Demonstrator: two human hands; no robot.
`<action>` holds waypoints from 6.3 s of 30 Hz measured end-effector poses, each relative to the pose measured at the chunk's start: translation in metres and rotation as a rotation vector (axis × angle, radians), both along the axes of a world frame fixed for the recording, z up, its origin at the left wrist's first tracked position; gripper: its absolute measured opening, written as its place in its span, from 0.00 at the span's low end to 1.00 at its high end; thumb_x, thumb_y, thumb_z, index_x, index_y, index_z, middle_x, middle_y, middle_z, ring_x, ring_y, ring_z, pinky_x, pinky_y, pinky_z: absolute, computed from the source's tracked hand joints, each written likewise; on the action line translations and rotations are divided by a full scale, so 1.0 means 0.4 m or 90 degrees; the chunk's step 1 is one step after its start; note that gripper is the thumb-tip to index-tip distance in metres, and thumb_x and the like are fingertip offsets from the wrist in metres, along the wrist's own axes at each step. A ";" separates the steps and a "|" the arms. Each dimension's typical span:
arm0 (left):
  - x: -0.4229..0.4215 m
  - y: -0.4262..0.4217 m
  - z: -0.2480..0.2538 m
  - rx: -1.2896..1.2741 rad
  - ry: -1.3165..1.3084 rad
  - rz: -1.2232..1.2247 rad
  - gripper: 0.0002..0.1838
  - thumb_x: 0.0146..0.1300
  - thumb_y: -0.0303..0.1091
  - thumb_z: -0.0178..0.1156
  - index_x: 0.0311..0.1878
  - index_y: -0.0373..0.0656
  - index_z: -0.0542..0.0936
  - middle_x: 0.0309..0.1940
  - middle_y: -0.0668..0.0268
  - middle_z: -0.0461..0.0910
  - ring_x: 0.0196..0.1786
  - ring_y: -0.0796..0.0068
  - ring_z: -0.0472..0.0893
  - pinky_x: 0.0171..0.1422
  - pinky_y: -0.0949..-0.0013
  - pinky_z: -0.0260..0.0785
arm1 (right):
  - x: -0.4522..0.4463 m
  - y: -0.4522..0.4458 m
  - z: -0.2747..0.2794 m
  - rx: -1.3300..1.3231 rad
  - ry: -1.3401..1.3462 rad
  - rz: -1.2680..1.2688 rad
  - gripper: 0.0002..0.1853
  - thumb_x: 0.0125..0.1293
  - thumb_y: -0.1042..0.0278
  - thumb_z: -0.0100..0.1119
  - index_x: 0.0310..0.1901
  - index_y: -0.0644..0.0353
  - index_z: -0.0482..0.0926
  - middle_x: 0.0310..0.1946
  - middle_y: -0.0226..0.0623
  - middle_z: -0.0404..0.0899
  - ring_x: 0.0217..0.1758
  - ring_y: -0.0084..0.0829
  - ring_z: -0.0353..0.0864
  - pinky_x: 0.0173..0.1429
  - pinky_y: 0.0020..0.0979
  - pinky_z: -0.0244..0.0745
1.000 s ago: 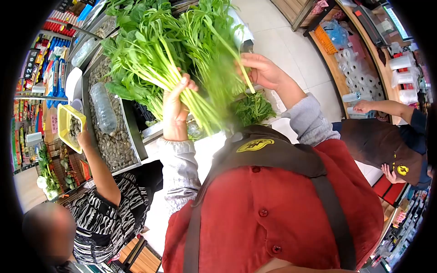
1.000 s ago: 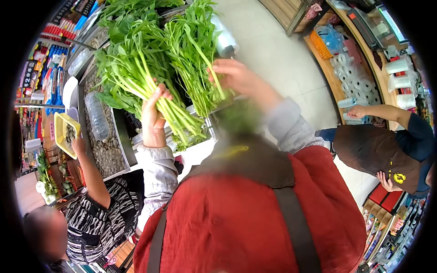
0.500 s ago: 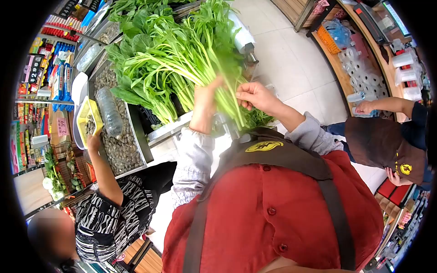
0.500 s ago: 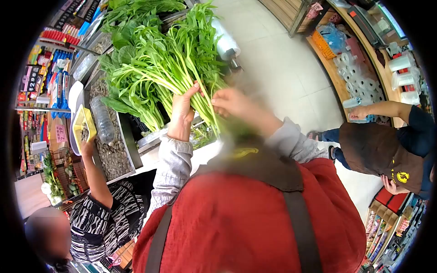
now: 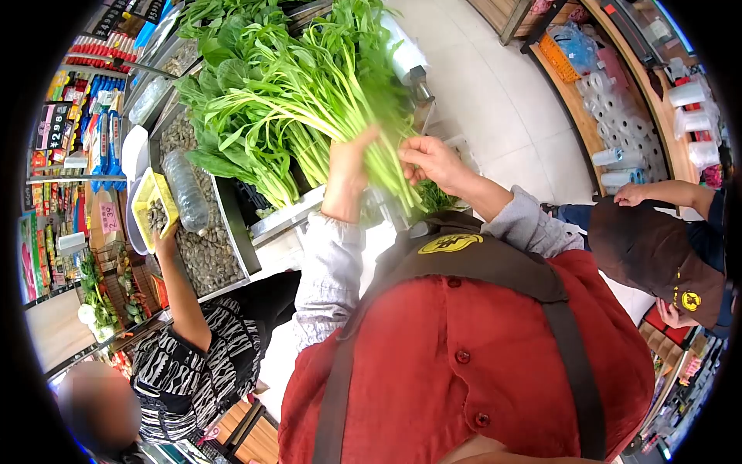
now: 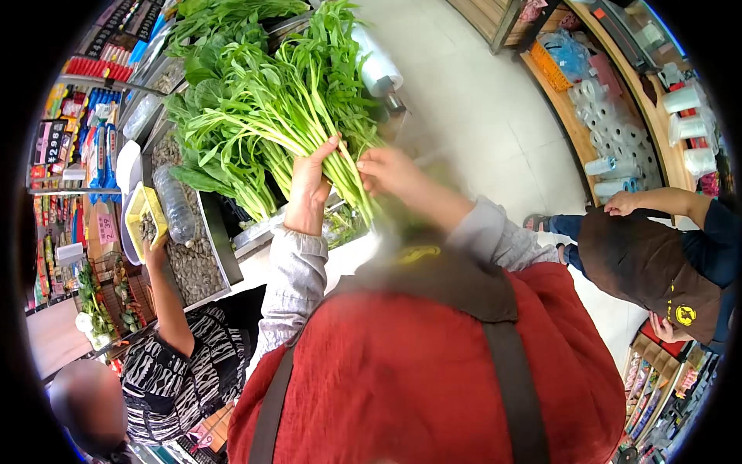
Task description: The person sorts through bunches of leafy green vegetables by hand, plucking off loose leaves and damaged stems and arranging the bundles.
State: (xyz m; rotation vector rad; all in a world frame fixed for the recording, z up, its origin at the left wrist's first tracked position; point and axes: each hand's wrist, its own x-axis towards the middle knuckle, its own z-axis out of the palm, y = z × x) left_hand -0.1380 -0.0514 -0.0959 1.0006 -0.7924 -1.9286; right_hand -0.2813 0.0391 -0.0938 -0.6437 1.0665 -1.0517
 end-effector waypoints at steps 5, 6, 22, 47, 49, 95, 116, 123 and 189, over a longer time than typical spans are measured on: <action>-0.007 0.002 0.007 0.023 0.002 -0.014 0.12 0.55 0.19 0.61 0.43 0.36 0.74 0.35 0.60 0.79 0.36 0.67 0.81 0.39 0.68 0.78 | -0.004 -0.013 -0.046 -0.055 0.187 -0.015 0.08 0.68 0.68 0.48 0.34 0.62 0.72 0.21 0.26 0.72 0.22 0.17 0.70 0.26 0.19 0.67; -0.010 0.000 0.006 -0.004 -0.014 -0.005 0.12 0.54 0.18 0.61 0.43 0.36 0.74 0.34 0.60 0.79 0.36 0.67 0.81 0.39 0.68 0.78 | -0.008 -0.023 -0.041 -0.055 0.188 -0.016 0.08 0.68 0.68 0.48 0.34 0.62 0.72 0.21 0.26 0.72 0.22 0.17 0.70 0.26 0.19 0.67; 0.010 0.024 0.009 -0.201 -0.187 -0.037 0.09 0.51 0.25 0.65 0.37 0.36 0.81 0.30 0.64 0.83 0.31 0.78 0.81 0.36 0.76 0.72 | -0.038 -0.204 0.073 -0.083 0.495 0.193 0.08 0.56 0.69 0.59 0.29 0.65 0.81 0.19 0.32 0.79 0.20 0.21 0.77 0.25 0.23 0.75; 0.139 -0.018 0.048 0.069 0.135 -0.085 0.18 0.56 0.25 0.57 0.50 0.28 0.72 0.35 0.57 0.78 0.35 0.67 0.78 0.42 0.69 0.75 | -0.017 -0.247 -0.103 -0.269 0.850 -0.081 0.07 0.53 0.67 0.56 0.26 0.61 0.78 0.30 0.44 0.76 0.34 0.44 0.78 0.38 0.42 0.71; 0.160 -0.013 0.074 0.079 0.190 -0.094 0.18 0.57 0.26 0.56 0.51 0.31 0.70 0.32 0.60 0.75 0.35 0.69 0.75 0.43 0.71 0.73 | -0.038 -0.247 -0.122 -0.277 0.860 -0.089 0.07 0.52 0.67 0.56 0.27 0.61 0.78 0.29 0.44 0.76 0.33 0.45 0.77 0.39 0.43 0.71; 0.159 -0.034 0.090 -0.007 0.203 -0.136 0.23 0.54 0.27 0.63 0.54 0.40 0.71 0.31 0.66 0.79 0.36 0.71 0.80 0.45 0.65 0.76 | 0.059 -0.019 0.099 -0.405 0.608 0.151 0.15 0.60 0.56 0.56 0.43 0.56 0.76 0.30 0.38 0.81 0.32 0.38 0.80 0.38 0.36 0.73; 0.273 -0.016 0.000 -0.028 0.071 0.096 0.18 0.54 0.22 0.63 0.49 0.38 0.72 0.29 0.63 0.77 0.27 0.73 0.78 0.32 0.70 0.75 | 0.048 -0.159 -0.106 -0.146 0.796 0.071 0.10 0.52 0.61 0.58 0.30 0.58 0.79 0.27 0.43 0.80 0.35 0.43 0.79 0.40 0.41 0.73; 0.227 -0.015 -0.007 -0.031 0.015 0.108 0.17 0.54 0.19 0.62 0.47 0.39 0.73 0.31 0.63 0.76 0.28 0.72 0.77 0.32 0.70 0.73 | 0.077 -0.162 -0.083 -0.137 0.849 0.043 0.12 0.52 0.58 0.58 0.30 0.59 0.79 0.28 0.43 0.80 0.35 0.44 0.79 0.40 0.41 0.73; 0.125 0.014 0.064 -0.010 0.016 0.059 0.11 0.55 0.21 0.62 0.41 0.36 0.74 0.31 0.59 0.79 0.28 0.71 0.80 0.31 0.72 0.76 | 0.065 -0.137 -0.016 -0.163 0.272 0.135 0.09 0.66 0.65 0.51 0.37 0.63 0.74 0.25 0.29 0.75 0.25 0.19 0.73 0.30 0.23 0.69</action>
